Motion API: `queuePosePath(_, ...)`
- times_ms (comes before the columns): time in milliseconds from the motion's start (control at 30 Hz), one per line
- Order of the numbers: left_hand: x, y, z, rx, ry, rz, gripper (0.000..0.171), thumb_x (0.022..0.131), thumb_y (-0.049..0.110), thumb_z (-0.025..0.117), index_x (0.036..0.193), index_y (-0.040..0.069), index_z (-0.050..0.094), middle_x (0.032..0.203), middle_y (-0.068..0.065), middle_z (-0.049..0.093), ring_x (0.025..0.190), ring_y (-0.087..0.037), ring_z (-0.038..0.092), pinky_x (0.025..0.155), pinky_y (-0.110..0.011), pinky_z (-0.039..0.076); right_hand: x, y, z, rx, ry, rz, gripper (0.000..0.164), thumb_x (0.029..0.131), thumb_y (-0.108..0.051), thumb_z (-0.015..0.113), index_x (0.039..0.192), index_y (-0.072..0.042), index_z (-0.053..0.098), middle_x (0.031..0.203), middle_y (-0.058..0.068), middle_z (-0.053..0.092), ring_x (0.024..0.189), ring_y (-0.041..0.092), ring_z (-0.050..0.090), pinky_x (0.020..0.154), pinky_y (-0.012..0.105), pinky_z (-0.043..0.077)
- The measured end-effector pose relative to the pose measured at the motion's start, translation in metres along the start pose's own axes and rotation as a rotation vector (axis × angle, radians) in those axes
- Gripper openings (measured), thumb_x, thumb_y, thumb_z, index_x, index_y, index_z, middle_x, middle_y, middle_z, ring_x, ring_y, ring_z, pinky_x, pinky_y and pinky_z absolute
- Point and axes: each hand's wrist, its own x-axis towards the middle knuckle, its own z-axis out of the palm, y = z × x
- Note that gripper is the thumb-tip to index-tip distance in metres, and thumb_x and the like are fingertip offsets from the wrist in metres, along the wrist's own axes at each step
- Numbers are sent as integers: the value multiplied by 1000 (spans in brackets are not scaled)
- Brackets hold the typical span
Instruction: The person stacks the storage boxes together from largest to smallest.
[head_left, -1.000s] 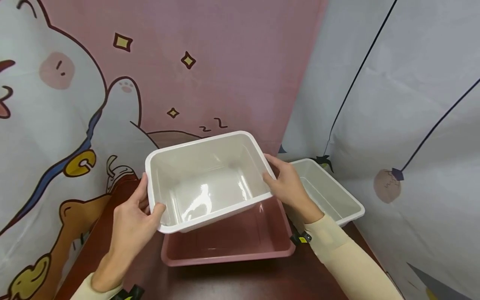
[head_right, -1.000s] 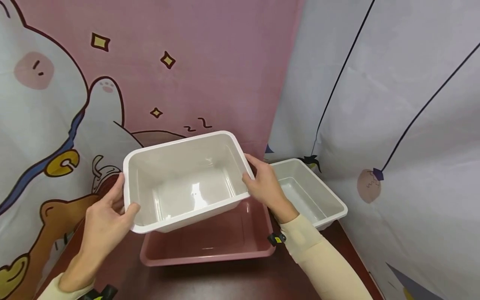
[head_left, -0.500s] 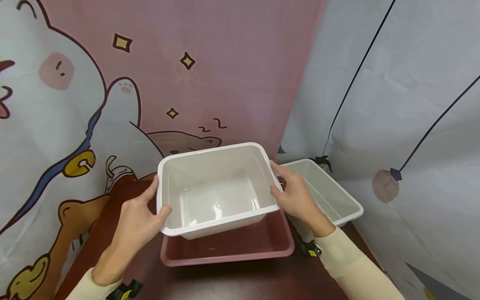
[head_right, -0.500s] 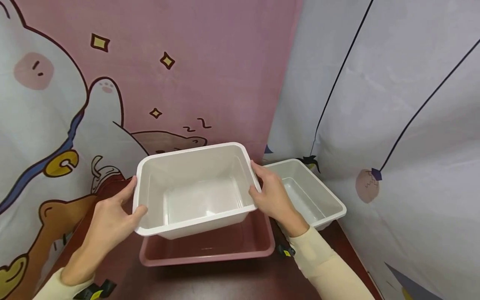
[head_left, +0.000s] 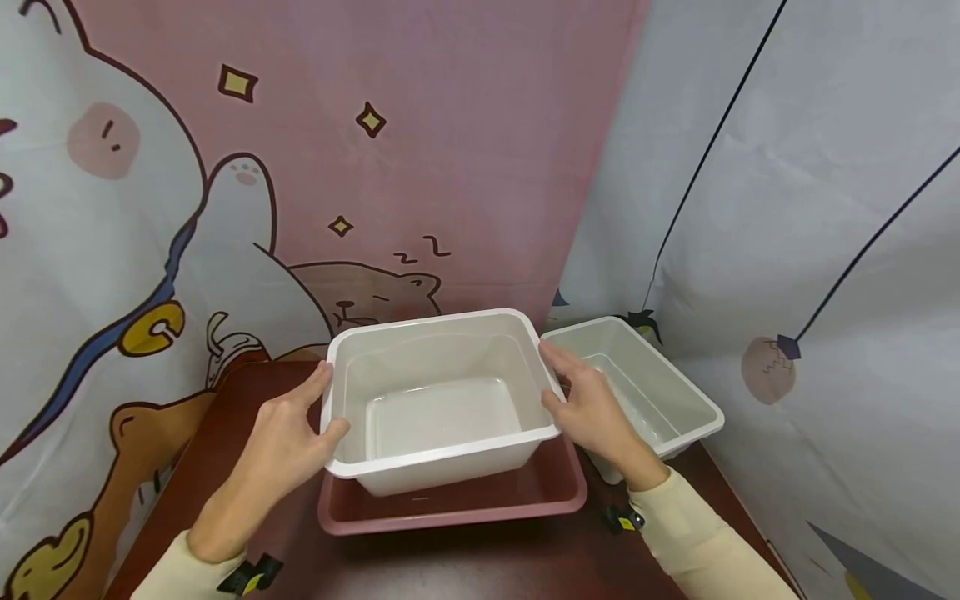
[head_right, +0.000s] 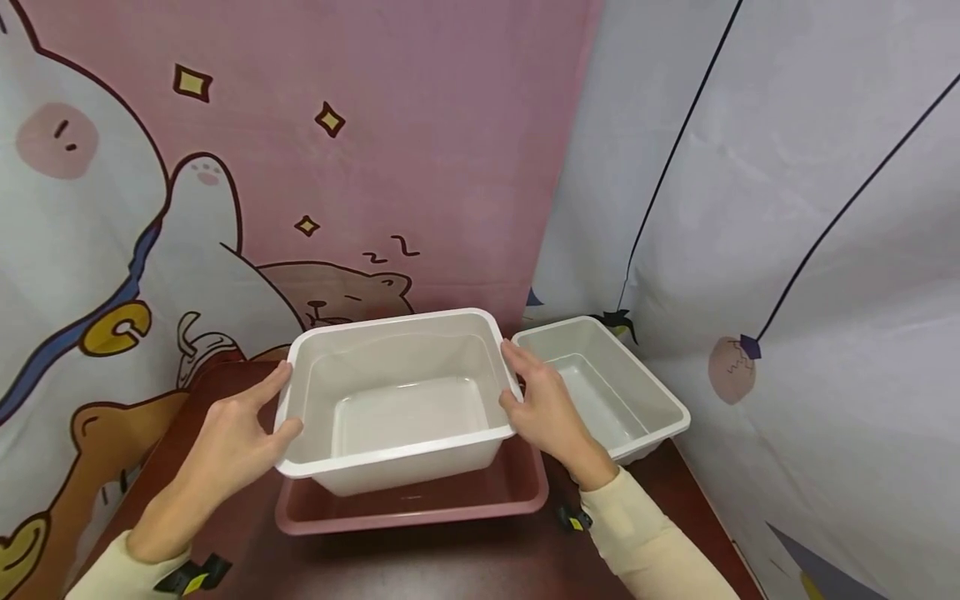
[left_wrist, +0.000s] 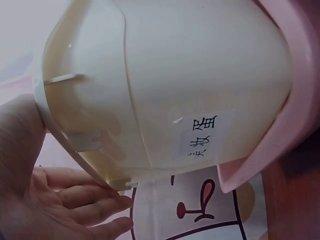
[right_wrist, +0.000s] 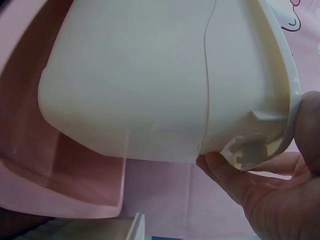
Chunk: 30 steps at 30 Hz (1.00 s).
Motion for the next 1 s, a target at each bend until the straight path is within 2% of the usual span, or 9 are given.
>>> queuePosePath(167, 0, -7, 6, -3, -24, 7, 73, 85, 11, 79, 151, -5, 56, 155, -26, 56, 87, -31, 65, 38, -24, 39, -5, 6, 8, -32, 1, 16, 69, 92, 2, 71, 157, 3, 50, 165, 16, 49, 145, 31, 56, 105, 46, 57)
queuePosePath(267, 1, -11, 8, 8, -39, 15, 72, 86, 13, 79, 151, -6, 55, 155, -26, 56, 107, -40, 72, 42, -26, 44, -7, 9, 12, -39, 2, 21, 69, 91, 2, 72, 156, 4, 50, 164, 18, 49, 148, 33, 52, 110, 48, 53)
queuePosePath(333, 1, -13, 9, 42, -49, 19, 71, 87, 16, 78, 151, -5, 57, 154, -25, 57, 123, -47, 69, 53, -34, 55, -9, 10, 14, -37, 1, 25, 69, 90, 2, 72, 156, 5, 50, 164, 20, 49, 148, 35, 52, 111, 50, 53)
queuePosePath(400, 1, -15, 10, 81, -63, 19, 70, 88, 20, 77, 151, -3, 58, 154, -23, 58, 130, -52, 64, 68, -48, 63, -11, 13, 17, -40, 0, 27, 69, 90, 2, 72, 155, 6, 50, 163, 21, 50, 146, 36, 54, 108, 50, 55)
queuePosePath(433, 1, -17, 11, 99, -69, 19, 69, 88, 21, 77, 151, -2, 58, 154, -22, 58, 130, -52, 64, 78, -55, 63, -12, 14, 19, -41, -1, 29, 68, 90, 2, 72, 155, 6, 51, 162, 21, 51, 145, 36, 55, 106, 49, 57)
queuePosePath(500, 2, -19, 12, 131, -73, 32, 68, 88, 23, 77, 150, -1, 60, 153, -21, 60, 128, -51, 66, 97, -67, 57, -14, 16, 21, -47, -2, 32, 67, 90, 1, 72, 154, 6, 52, 161, 21, 52, 142, 36, 58, 100, 48, 60)
queuePosePath(600, 2, -22, 15, 152, -65, 72, 67, 87, 24, 77, 147, -2, 62, 150, -21, 63, 124, -48, 69, 108, -71, 48, -17, 19, 25, -46, -1, 38, 67, 90, 2, 72, 154, 6, 52, 161, 22, 52, 140, 35, 60, 98, 45, 61)
queuePosePath(733, 3, -27, 19, 172, -52, 125, 66, 85, 23, 79, 144, -3, 65, 147, -22, 65, 121, -45, 72, 108, -69, 50, -20, 23, 30, -25, 9, 39, 67, 89, 3, 72, 153, 7, 52, 161, 21, 53, 140, 35, 60, 97, 44, 62)
queuePosePath(1000, 2, -35, 27, 200, -75, 139, 66, 85, 24, 80, 144, -1, 65, 145, -21, 67, 123, -44, 71, 110, -68, 48, -25, 30, 38, -11, -10, 78, 69, 90, 2, 72, 155, 7, 50, 161, 21, 51, 139, 37, 61, 99, 46, 59)
